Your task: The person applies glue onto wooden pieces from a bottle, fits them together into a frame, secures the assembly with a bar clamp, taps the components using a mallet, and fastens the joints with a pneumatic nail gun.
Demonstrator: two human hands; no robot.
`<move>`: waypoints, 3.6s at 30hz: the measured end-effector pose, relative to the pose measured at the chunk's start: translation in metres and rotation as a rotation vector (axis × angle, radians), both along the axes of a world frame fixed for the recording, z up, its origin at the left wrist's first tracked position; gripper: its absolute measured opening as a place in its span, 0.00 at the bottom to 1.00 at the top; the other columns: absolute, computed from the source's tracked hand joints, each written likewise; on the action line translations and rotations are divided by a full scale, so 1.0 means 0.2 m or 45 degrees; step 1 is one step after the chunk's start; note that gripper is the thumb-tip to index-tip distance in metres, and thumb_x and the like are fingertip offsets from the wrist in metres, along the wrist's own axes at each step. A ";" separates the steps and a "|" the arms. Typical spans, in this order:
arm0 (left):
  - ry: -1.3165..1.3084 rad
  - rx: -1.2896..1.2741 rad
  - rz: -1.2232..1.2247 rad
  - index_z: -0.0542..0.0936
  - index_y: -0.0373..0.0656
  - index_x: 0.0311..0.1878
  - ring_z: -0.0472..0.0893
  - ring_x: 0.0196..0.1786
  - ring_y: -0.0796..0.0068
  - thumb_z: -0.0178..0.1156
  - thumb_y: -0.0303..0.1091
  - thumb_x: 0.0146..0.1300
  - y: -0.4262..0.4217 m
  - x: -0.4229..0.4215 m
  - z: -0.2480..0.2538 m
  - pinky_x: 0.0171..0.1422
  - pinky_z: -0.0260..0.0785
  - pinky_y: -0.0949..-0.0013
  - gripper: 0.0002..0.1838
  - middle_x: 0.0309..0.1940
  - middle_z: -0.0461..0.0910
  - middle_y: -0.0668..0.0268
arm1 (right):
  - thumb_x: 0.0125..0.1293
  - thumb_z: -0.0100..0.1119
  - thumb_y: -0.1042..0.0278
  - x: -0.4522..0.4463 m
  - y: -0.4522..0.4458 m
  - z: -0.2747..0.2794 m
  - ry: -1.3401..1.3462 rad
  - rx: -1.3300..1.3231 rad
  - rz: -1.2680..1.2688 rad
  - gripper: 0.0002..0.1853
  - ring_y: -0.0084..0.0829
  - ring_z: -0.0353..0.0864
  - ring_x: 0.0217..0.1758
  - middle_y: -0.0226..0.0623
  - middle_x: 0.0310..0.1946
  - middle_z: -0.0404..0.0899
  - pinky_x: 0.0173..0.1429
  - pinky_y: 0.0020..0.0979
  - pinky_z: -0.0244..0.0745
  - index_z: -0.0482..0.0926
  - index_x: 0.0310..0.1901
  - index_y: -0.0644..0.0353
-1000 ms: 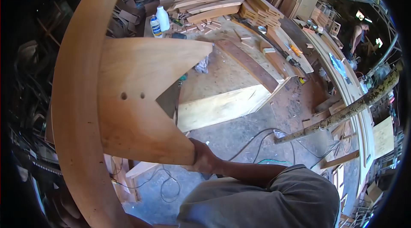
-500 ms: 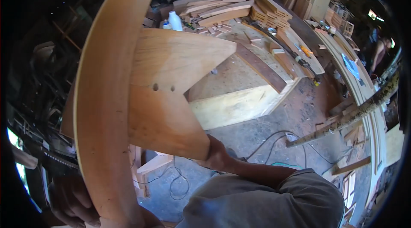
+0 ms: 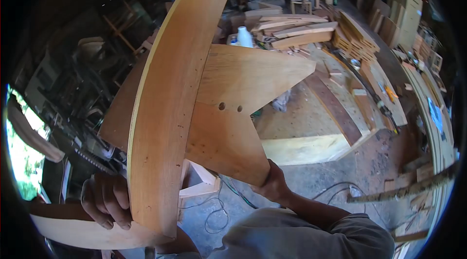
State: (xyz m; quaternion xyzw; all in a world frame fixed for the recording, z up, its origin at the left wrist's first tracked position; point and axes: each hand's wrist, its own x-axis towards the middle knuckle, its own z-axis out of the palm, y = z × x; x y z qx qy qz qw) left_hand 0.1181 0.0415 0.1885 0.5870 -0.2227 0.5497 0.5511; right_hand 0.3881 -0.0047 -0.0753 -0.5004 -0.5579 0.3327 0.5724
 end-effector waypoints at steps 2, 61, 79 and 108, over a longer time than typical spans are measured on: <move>-0.047 -0.010 0.092 0.77 0.47 0.18 0.64 0.08 0.76 0.51 0.38 0.76 0.00 -0.01 0.00 0.24 0.53 0.75 0.24 0.08 0.76 0.60 | 0.45 0.77 0.78 0.02 0.09 0.04 -0.015 -0.002 0.080 0.34 0.39 0.83 0.45 0.44 0.47 0.85 0.52 0.35 0.77 0.75 0.58 0.65; 0.102 -1.818 0.937 0.77 0.40 0.60 0.81 0.40 0.58 0.44 0.74 0.68 3.69 -1.60 -0.58 0.52 0.73 0.56 0.43 0.46 0.83 0.48 | 0.48 0.77 0.72 -1.54 3.18 -0.15 -0.376 -0.913 0.911 0.34 0.35 0.83 0.47 0.42 0.49 0.85 0.56 0.38 0.77 0.77 0.60 0.64; 1.853 0.155 0.887 0.86 0.35 0.48 0.85 0.47 0.62 0.67 0.71 0.57 5.89 -1.57 -0.18 0.57 0.74 0.63 0.41 0.45 0.87 0.57 | 0.50 0.77 0.77 -1.27 4.83 0.14 0.503 -0.883 0.948 0.31 0.33 0.85 0.41 0.38 0.46 0.86 0.48 0.32 0.81 0.79 0.58 0.66; 0.813 0.045 0.334 0.75 0.40 0.66 0.81 0.58 0.60 0.70 0.39 0.64 8.92 -0.17 -0.10 0.72 0.67 0.57 0.29 0.61 0.80 0.55 | 0.53 0.71 0.75 -0.24 7.53 0.18 -0.624 -0.149 -0.157 0.37 0.42 0.87 0.45 0.38 0.60 0.83 0.48 0.40 0.83 0.74 0.68 0.54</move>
